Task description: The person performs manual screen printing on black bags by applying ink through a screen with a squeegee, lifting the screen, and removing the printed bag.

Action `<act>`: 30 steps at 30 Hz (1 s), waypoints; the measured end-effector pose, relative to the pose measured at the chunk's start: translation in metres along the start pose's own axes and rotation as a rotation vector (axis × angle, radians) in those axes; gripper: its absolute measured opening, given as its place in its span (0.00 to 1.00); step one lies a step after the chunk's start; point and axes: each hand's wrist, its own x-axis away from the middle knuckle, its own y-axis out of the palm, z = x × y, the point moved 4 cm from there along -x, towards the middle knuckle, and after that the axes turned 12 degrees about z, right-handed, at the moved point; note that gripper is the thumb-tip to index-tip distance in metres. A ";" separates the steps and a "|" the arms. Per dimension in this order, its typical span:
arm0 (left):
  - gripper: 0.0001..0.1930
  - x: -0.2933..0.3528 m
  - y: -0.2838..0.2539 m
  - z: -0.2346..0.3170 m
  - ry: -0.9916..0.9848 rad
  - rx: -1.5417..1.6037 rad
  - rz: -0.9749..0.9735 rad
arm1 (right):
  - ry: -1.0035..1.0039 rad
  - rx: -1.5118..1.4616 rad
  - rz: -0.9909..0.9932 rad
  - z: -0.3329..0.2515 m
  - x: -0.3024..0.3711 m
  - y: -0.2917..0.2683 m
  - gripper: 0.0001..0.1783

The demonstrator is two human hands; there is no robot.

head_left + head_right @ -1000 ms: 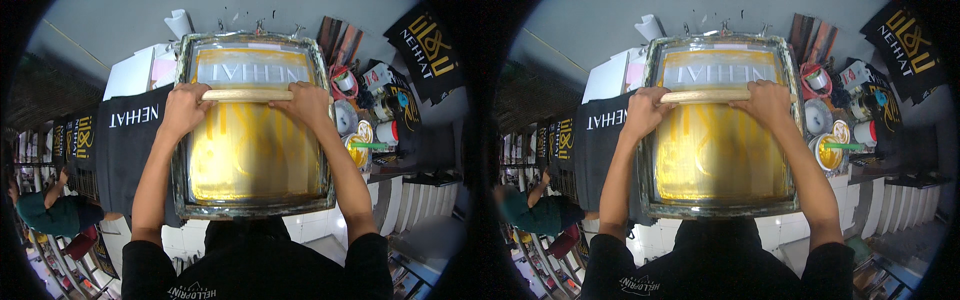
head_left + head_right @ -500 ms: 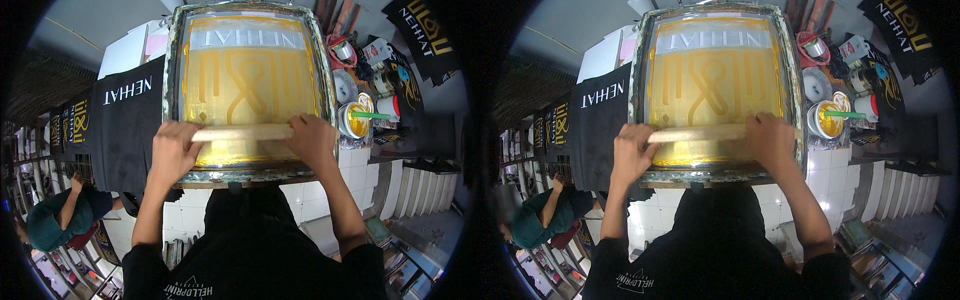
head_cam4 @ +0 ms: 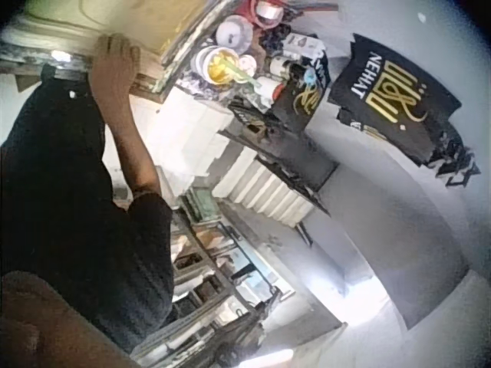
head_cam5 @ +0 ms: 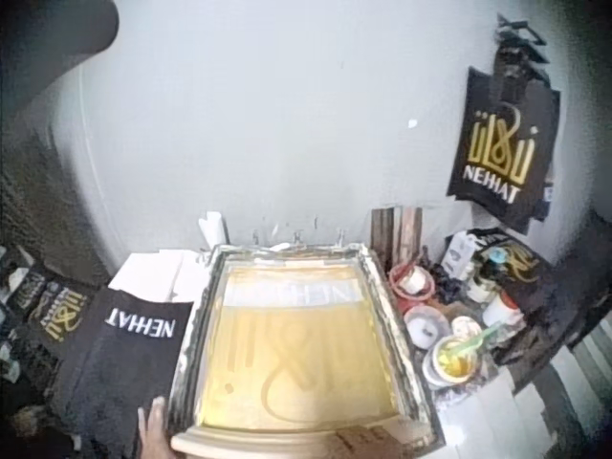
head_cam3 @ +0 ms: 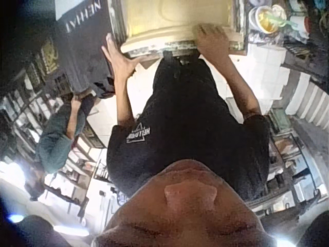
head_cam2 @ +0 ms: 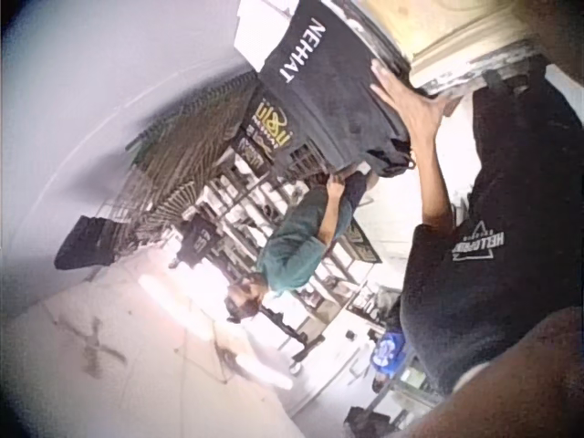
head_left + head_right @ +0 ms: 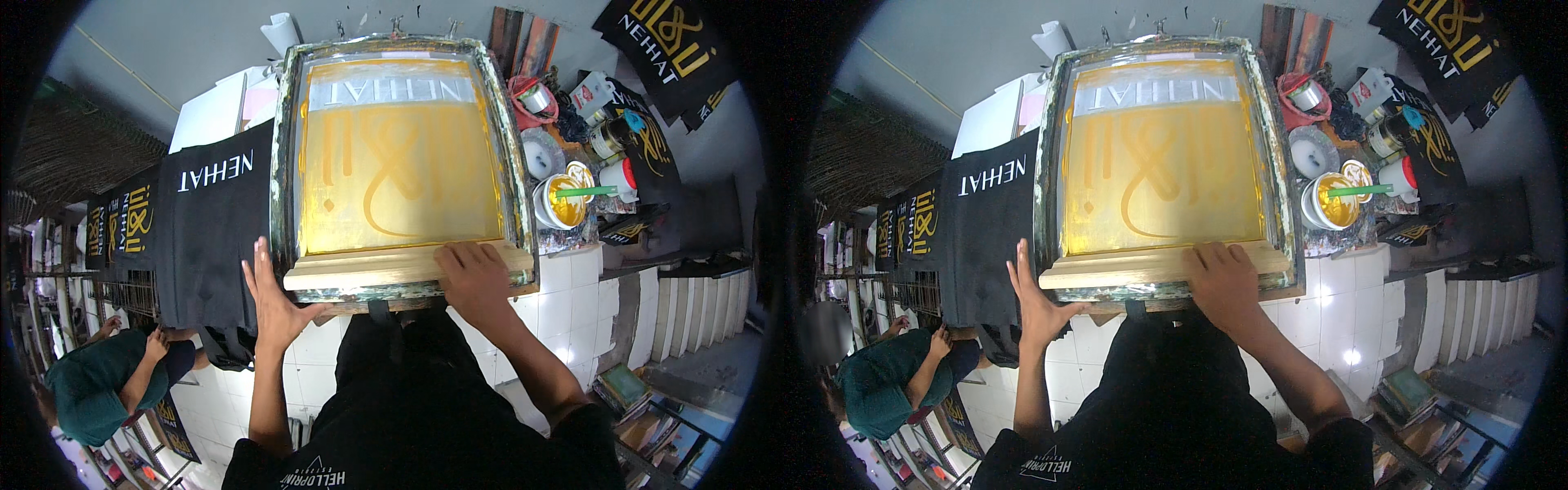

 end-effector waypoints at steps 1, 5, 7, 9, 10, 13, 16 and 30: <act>0.81 0.005 0.003 -0.006 -0.007 -0.032 0.035 | 0.054 0.002 -0.010 0.001 -0.001 -0.001 0.18; 0.80 0.009 -0.019 0.001 0.135 0.202 0.421 | 0.029 -0.036 0.141 0.000 -0.016 -0.033 0.16; 0.83 -0.005 -0.044 0.014 0.150 0.288 0.595 | -0.012 -0.016 0.284 0.001 -0.031 -0.063 0.16; 0.84 -0.029 -0.070 0.022 0.006 0.358 0.706 | -0.062 0.015 0.420 0.004 -0.057 -0.096 0.16; 0.84 -0.045 -0.079 0.025 -0.027 0.426 0.773 | -0.099 0.045 0.482 0.006 -0.074 -0.111 0.17; 0.70 -0.086 -0.088 0.024 0.047 0.585 0.882 | -0.260 0.153 0.658 0.017 -0.138 -0.152 0.17; 0.49 -0.124 -0.030 -0.010 -0.268 0.646 0.541 | -0.197 0.243 0.607 0.033 -0.200 -0.180 0.16; 0.10 -0.063 -0.066 -0.201 -0.674 0.316 0.210 | 0.058 0.124 0.545 0.059 -0.343 -0.237 0.21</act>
